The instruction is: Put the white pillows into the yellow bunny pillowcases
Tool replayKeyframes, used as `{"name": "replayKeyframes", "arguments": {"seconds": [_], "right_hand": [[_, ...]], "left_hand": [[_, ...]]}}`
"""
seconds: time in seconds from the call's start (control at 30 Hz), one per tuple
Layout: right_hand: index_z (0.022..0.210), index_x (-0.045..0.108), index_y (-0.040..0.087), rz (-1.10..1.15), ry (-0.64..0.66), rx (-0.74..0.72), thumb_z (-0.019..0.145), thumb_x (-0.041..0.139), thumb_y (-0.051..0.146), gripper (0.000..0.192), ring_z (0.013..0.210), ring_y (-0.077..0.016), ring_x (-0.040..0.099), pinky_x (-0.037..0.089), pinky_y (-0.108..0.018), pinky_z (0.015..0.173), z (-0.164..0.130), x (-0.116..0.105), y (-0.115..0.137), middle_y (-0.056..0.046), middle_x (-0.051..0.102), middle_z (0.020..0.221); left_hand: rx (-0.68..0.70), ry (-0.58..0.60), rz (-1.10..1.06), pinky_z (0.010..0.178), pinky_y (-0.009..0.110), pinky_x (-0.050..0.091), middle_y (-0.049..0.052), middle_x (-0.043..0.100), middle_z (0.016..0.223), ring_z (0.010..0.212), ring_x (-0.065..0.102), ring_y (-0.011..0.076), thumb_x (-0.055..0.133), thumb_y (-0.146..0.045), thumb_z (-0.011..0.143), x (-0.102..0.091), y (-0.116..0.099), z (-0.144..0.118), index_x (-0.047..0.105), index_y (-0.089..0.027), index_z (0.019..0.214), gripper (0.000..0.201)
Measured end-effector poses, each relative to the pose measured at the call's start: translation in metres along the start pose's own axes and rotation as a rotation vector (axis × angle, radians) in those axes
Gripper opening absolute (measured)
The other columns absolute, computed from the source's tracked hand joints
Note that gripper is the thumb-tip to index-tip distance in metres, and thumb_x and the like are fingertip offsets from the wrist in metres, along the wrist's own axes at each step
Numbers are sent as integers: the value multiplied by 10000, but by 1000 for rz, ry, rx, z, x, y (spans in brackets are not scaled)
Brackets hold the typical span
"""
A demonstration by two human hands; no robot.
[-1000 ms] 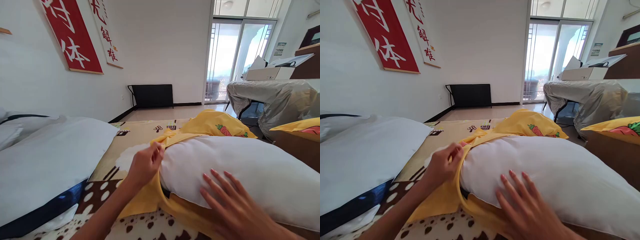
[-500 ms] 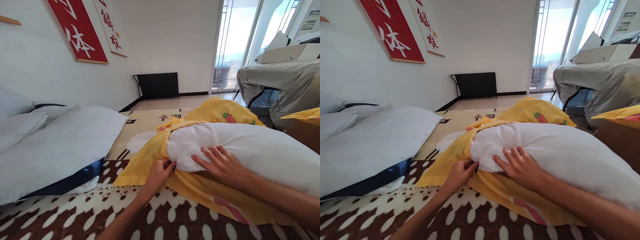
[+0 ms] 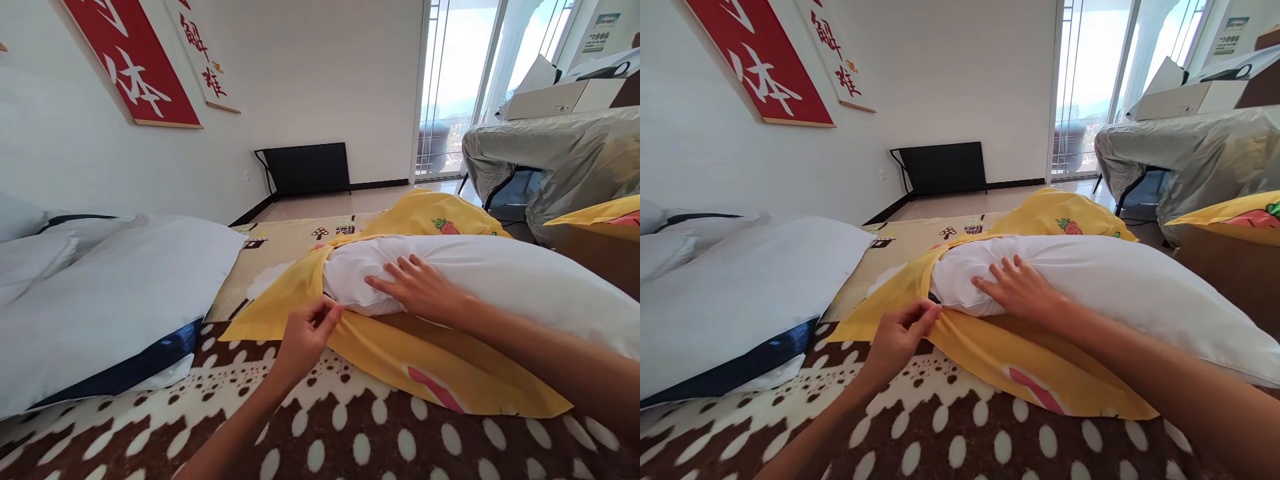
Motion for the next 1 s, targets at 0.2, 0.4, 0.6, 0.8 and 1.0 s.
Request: {"name": "replayKeyframes", "arguments": {"seconds": [0.2, 0.4, 0.6, 0.8, 1.0], "right_hand": [[1368, 462, 276, 42, 2, -12, 887, 395, 94, 518, 965, -265, 563, 385, -422, 859, 7, 4, -6, -135, 598, 1119], [1365, 470, 276, 70, 15, 11, 882, 419, 107, 514, 986, -272, 554, 377, -426, 873, 5, 6, -6, -144, 587, 1160], [1382, 456, 290, 98, 66, 46, 873, 370, 69, 562, 1004, -287, 545, 380, -412, 835, 8, 6, -10, -148, 582, 1170], [1381, 451, 306, 129, 76, 83, 854, 382, 51, 590, 1005, -270, 529, 359, -388, 827, 13, 12, -18, -130, 569, 1177], [1345, 487, 345, 239, 80, 99, 819, 417, 36, 614, 958, -225, 519, 344, -349, 819, 19, 12, -36, -84, 584, 1107]], "left_hand": [[695, 465, 746, 971, 366, 425, 139, 575, 1241, 1179, 504, 222, 326, -129, 908, 77, -35, -25, 521, -145, 1204, 355], [487, 406, 1045, 789, 376, 476, 113, 663, 943, 865, 622, 240, 403, -105, 867, 107, 4, 7, 601, -120, 1028, 255], [339, 281, 1182, 876, 491, 402, 239, 667, 953, 959, 593, 364, 549, -239, 826, 88, 22, 15, 656, -24, 992, 292], [246, 291, 1224, 781, 466, 413, 211, 676, 901, 910, 575, 353, 575, -447, 814, 65, 17, 24, 723, -83, 844, 395], [569, 255, 1064, 867, 483, 362, 134, 676, 721, 842, 563, 280, 441, -461, 880, 61, -35, 14, 706, -122, 744, 451]]}}
Point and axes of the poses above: each hand's wrist, its own z-axis towards the middle knuckle, its own x-axis out of the palm, y = z × x, the point moved 7 cm from there along z, towards the middle knuckle
